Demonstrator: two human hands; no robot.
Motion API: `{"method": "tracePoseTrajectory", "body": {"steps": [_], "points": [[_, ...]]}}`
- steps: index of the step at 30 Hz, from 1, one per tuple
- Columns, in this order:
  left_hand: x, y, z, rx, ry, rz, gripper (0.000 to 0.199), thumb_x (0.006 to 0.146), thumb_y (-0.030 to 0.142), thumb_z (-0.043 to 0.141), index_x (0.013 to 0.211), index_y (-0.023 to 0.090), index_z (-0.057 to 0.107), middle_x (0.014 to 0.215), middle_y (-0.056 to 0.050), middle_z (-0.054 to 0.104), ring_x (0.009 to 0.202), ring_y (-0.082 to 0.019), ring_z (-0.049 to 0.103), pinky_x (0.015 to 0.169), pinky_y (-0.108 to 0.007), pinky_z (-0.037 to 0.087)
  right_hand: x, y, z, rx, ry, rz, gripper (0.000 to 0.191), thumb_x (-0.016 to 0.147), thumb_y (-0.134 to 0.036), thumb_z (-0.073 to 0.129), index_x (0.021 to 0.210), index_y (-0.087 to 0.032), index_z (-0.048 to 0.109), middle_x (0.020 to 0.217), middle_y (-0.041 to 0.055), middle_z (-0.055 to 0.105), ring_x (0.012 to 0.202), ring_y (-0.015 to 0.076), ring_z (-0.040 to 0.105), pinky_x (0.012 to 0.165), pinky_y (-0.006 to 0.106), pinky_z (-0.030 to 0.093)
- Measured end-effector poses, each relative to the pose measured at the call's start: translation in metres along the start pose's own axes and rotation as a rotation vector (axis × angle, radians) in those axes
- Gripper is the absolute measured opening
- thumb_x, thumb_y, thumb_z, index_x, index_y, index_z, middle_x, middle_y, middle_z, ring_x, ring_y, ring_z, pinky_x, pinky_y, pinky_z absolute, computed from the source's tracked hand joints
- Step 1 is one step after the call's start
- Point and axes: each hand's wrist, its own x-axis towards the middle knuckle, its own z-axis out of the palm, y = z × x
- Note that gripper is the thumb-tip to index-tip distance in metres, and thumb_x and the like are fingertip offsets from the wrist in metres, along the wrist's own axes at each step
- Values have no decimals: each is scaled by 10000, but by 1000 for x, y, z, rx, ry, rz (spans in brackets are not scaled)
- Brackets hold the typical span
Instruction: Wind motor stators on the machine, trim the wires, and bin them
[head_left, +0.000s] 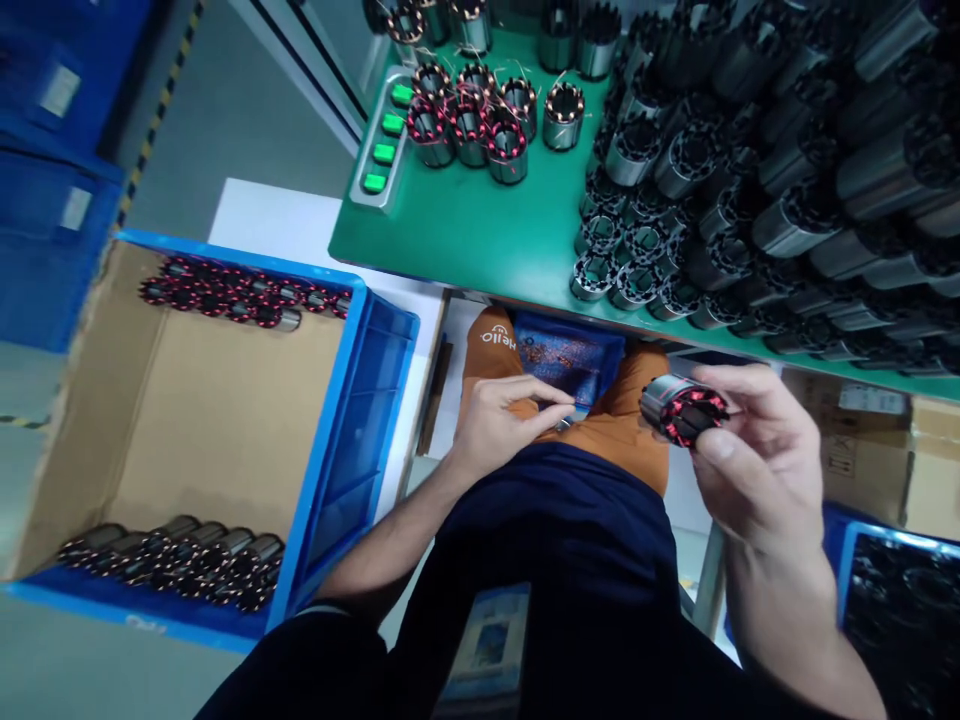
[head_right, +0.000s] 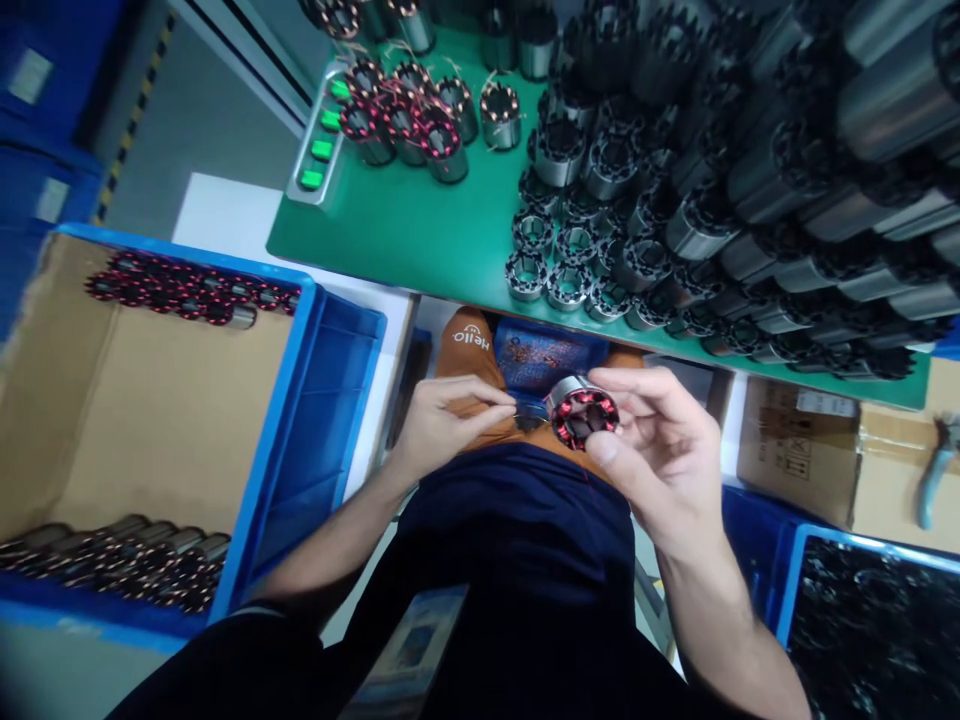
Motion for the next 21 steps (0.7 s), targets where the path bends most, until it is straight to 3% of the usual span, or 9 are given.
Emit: {"method": "tracePoseTrajectory", "body": {"steps": [3, 8, 11, 15, 18, 21], "points": [[6, 28, 1, -200, 111, 70, 205, 986, 380, 1017, 1124, 250, 940, 1109, -68, 922, 1026, -218, 890, 985, -357, 722, -2, 0, 10, -34, -11, -7, 401, 990, -252, 979, 1372, -337, 893, 1223, 47, 898, 1074, 210, 892, 941, 277, 757], [21, 67, 5, -359, 154, 117, 184, 971, 340, 1038, 1114, 292, 933, 1141, -45, 916, 1086, -207, 873, 1040, -372, 700, 1, -4, 24, -53, -44, -24, 422, 982, -183, 977, 1361, -348, 891, 1182, 20, 893, 1048, 170, 888, 904, 223, 743], [20, 63, 9, -395, 121, 49, 71, 1037, 321, 970, 1023, 281, 913, 1132, -43, 904, 1063, -193, 854, 1000, -349, 687, -2, 0, 17, -40, -41, 13, 424, 974, -198, 988, 1362, -337, 886, 1183, 27, 886, 1058, 173, 880, 935, 236, 739], [11, 40, 18, -471, -1, -168, 246, 1037, 445, 950, 941, 229, 883, 1131, -86, 890, 990, -198, 844, 849, -300, 690, -10, 5, 3, 128, -105, 106, 368, 1068, -349, 909, 1432, -342, 853, 1208, 44, 885, 1081, 213, 885, 933, 302, 747], [11, 32, 20, -520, -18, -305, 307, 988, 506, 988, 918, 221, 899, 1076, -90, 892, 928, -199, 843, 730, -264, 676, -12, 2, -2, 153, -138, 148, 408, 1075, -359, 902, 1476, -336, 832, 1191, 41, 881, 1035, 203, 884, 881, 279, 734], [19, 39, 14, -579, -61, -242, 177, 1014, 446, 975, 1027, 271, 950, 1110, -79, 902, 975, -205, 853, 667, -244, 657, -10, -5, -1, 77, -171, 135, 461, 1036, -277, 940, 1480, -316, 824, 1154, 30, 869, 987, 158, 858, 880, 231, 710]]}}
